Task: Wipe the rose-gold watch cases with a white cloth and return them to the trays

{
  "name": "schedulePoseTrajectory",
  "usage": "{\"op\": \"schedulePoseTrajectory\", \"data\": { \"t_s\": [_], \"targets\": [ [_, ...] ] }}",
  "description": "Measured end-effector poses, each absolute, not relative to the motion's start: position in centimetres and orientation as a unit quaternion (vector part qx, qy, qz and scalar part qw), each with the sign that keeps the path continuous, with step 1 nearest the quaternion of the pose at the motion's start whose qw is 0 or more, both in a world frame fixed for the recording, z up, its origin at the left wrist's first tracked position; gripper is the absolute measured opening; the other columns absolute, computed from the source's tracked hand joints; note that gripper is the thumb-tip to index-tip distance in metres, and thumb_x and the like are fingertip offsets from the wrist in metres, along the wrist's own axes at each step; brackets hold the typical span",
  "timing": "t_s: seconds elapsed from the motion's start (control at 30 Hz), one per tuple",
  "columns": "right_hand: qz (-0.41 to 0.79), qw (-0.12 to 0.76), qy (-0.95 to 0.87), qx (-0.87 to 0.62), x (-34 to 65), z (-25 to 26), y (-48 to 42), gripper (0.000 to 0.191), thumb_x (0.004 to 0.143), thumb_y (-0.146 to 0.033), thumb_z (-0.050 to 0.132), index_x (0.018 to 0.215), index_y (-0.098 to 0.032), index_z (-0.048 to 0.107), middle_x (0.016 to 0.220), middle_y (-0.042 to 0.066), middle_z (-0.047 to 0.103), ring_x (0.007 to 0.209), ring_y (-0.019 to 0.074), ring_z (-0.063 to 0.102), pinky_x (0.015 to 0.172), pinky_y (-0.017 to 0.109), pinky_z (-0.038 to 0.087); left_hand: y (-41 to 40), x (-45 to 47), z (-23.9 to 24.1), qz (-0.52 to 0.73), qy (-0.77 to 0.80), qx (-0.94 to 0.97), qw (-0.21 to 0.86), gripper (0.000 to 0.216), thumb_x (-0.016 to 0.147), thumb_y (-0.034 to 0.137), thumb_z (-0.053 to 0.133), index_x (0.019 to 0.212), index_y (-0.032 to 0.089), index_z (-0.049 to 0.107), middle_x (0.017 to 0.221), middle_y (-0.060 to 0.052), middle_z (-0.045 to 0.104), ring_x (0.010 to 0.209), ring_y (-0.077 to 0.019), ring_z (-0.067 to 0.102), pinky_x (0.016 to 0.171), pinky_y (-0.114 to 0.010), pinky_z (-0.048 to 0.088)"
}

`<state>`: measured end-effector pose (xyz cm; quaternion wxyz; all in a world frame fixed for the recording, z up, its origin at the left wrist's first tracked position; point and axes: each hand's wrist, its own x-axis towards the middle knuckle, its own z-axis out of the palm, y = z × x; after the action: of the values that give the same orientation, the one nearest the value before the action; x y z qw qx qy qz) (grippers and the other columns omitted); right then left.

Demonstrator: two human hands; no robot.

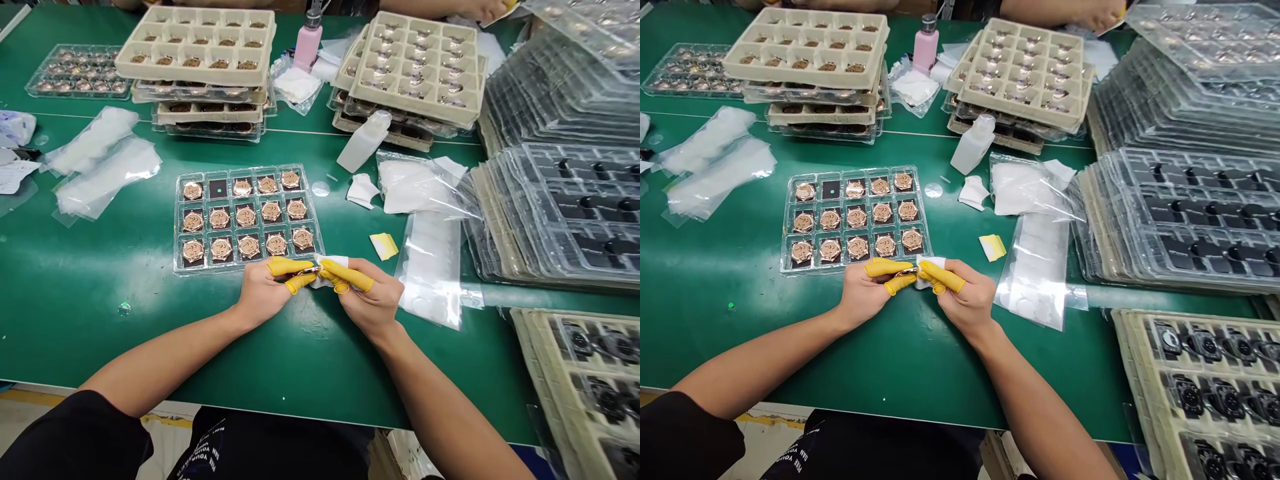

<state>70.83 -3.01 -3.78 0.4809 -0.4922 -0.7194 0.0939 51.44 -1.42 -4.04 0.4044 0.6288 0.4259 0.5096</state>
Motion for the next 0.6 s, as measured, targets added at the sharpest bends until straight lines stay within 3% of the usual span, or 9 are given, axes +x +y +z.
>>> {"op": "schedulePoseTrajectory", "data": {
  "t_s": [0.17, 0.4, 0.5, 0.6],
  "targets": [
    [0.103, 0.469, -0.711, -0.513, 70.8, -3.9, -3.3, 0.023, 0.085, -0.019, 0.066, 0.098, -0.029, 0.081, 0.085, 0.005, 0.078, 0.070, 0.0177, 0.072, 0.059, 0.030, 0.057, -1.4, 51.4, -4.1, 0.513, 0.414, 0.637, 0.399, 0.014, 0.080, 0.024, 0.082, 0.094, 0.025, 0.082, 0.092, -0.004, 0.082, 0.082, -0.0172, 0.076, 0.078, -0.030, 0.064],
    [0.093, 0.462, -0.735, -0.488, 69.7, -4.3, -4.2, 0.042, 0.084, -0.010, 0.062, 0.120, -0.028, 0.074, 0.093, 0.005, 0.076, 0.071, 0.0165, 0.071, 0.060, 0.027, 0.057, -1.3, 51.3, -4.3, 0.510, 0.401, 0.662, 0.374, 0.015, 0.080, 0.012, 0.077, 0.091, 0.022, 0.082, 0.085, -0.003, 0.080, 0.074, -0.0142, 0.073, 0.069, -0.025, 0.060],
    [0.023, 0.451, -0.770, -0.451, 69.0, -4.2, -3.9, 0.046, 0.083, -0.005, 0.059, 0.121, -0.026, 0.073, 0.091, 0.004, 0.077, 0.062, 0.0126, 0.068, 0.055, 0.024, 0.053, -1.2, 51.3, -4.4, 0.483, 0.413, 0.686, 0.354, 0.017, 0.078, 0.006, 0.073, 0.084, 0.020, 0.080, 0.077, -0.001, 0.078, 0.070, -0.0131, 0.070, 0.067, -0.024, 0.058],
    [-0.023, 0.466, -0.763, -0.447, 69.0, -4.1, -3.2, 0.043, 0.081, -0.003, 0.058, 0.114, -0.025, 0.075, 0.086, 0.002, 0.077, 0.062, 0.0118, 0.068, 0.053, 0.022, 0.052, -1.2, 51.4, -4.4, 0.478, 0.437, 0.657, 0.385, 0.015, 0.079, 0.011, 0.074, 0.088, 0.020, 0.081, 0.082, -0.002, 0.079, 0.073, -0.0141, 0.072, 0.070, -0.025, 0.060]
  ]
}}
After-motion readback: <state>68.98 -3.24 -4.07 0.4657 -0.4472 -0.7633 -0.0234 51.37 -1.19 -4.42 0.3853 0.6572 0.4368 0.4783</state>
